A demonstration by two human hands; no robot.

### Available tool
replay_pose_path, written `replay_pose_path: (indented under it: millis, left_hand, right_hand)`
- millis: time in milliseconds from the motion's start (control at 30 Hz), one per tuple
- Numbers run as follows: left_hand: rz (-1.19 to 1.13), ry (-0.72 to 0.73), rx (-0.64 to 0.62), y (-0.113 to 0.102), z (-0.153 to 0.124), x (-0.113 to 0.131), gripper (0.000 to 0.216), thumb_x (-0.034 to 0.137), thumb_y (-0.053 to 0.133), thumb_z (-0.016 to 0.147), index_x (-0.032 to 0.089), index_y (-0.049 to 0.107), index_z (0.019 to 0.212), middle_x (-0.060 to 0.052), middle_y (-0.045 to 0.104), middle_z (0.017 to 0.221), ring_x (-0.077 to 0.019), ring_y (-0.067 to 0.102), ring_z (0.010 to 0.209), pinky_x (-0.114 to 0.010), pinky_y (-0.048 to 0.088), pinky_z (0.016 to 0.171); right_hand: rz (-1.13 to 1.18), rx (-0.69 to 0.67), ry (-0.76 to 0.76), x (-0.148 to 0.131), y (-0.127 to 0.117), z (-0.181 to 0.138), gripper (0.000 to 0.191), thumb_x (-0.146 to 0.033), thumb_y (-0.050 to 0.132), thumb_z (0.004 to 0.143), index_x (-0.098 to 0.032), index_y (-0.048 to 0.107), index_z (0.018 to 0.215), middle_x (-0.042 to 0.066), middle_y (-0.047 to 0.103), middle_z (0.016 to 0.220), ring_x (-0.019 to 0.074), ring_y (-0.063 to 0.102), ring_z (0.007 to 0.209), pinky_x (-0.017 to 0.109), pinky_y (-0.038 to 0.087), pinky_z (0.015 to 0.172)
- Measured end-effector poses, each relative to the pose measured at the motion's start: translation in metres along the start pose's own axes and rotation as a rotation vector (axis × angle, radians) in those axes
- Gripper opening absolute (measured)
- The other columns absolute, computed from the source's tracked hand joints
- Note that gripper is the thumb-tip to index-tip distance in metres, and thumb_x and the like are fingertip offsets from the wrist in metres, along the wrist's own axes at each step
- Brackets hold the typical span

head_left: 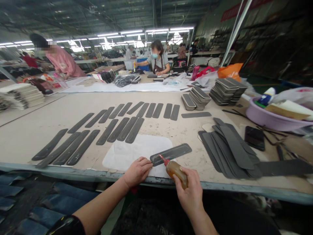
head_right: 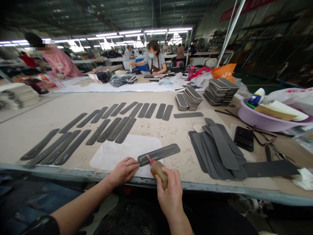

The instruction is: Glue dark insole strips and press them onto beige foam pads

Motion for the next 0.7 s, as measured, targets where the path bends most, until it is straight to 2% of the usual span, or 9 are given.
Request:
replay_pose_path:
  millis: [200,433,533,633,700]
  left_hand:
    - [-0.012,0.007,0.016,-0.001,0.001,-0.001,0.022,0.015,0.048,0.088,0.018,0.063,0.105,-0.007,0.065,0.097,-0.0184,0.056,0.089,-0.035,0.049,0.084]
    - [-0.043,0.000,0.033,0.000,-0.001,-0.003,0.024,0.016,0.047,0.089,0.020,0.063,0.106,-0.007,0.064,0.099,-0.0189,0.057,0.092,-0.037,0.048,0.087]
    - [-0.055,0.001,0.036,0.001,-0.002,-0.005,0.024,0.017,0.047,0.089,0.020,0.063,0.106,-0.007,0.064,0.099,-0.0183,0.057,0.092,-0.036,0.047,0.087]
    - [-0.021,-0.018,-0.032,0.002,0.004,-0.007,0.022,0.019,0.045,0.090,0.019,0.064,0.102,-0.006,0.064,0.094,-0.0174,0.056,0.089,-0.034,0.047,0.086]
    - [0.043,-0.028,-0.134,0.004,0.012,-0.006,0.021,0.021,0.045,0.091,0.018,0.066,0.093,-0.005,0.063,0.088,-0.0170,0.056,0.086,-0.031,0.047,0.084]
  right_hand:
    - [-0.073,0.008,0.042,0.016,-0.015,-0.005,0.021,-0.028,0.055,0.086,-0.020,0.052,0.105,0.008,0.054,0.094,0.0220,0.053,0.088,0.040,0.049,0.078]
    - [-0.314,0.204,0.065,0.053,-0.047,0.012,0.027,-0.035,0.056,0.084,-0.016,0.054,0.103,0.010,0.053,0.091,0.0239,0.052,0.087,0.042,0.047,0.080]
    - [-0.320,0.267,0.103,0.061,-0.058,0.013,0.030,-0.038,0.057,0.083,-0.015,0.054,0.102,0.010,0.055,0.090,0.0241,0.053,0.086,0.042,0.047,0.079]
    - [-0.232,0.317,0.152,0.061,-0.066,0.009,0.035,-0.043,0.058,0.081,-0.015,0.055,0.101,0.010,0.057,0.091,0.0242,0.054,0.086,0.041,0.046,0.080]
    - [-0.148,0.357,0.233,0.064,-0.073,0.003,0.041,-0.048,0.061,0.077,-0.014,0.056,0.101,0.010,0.058,0.093,0.0244,0.055,0.086,0.041,0.045,0.081]
Point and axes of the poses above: each hand's wrist, its own z-axis towards the middle knuckle, its own y-axis out of the palm, x = y × z, the point moved 7 cm from there along z, towards the middle knuckle
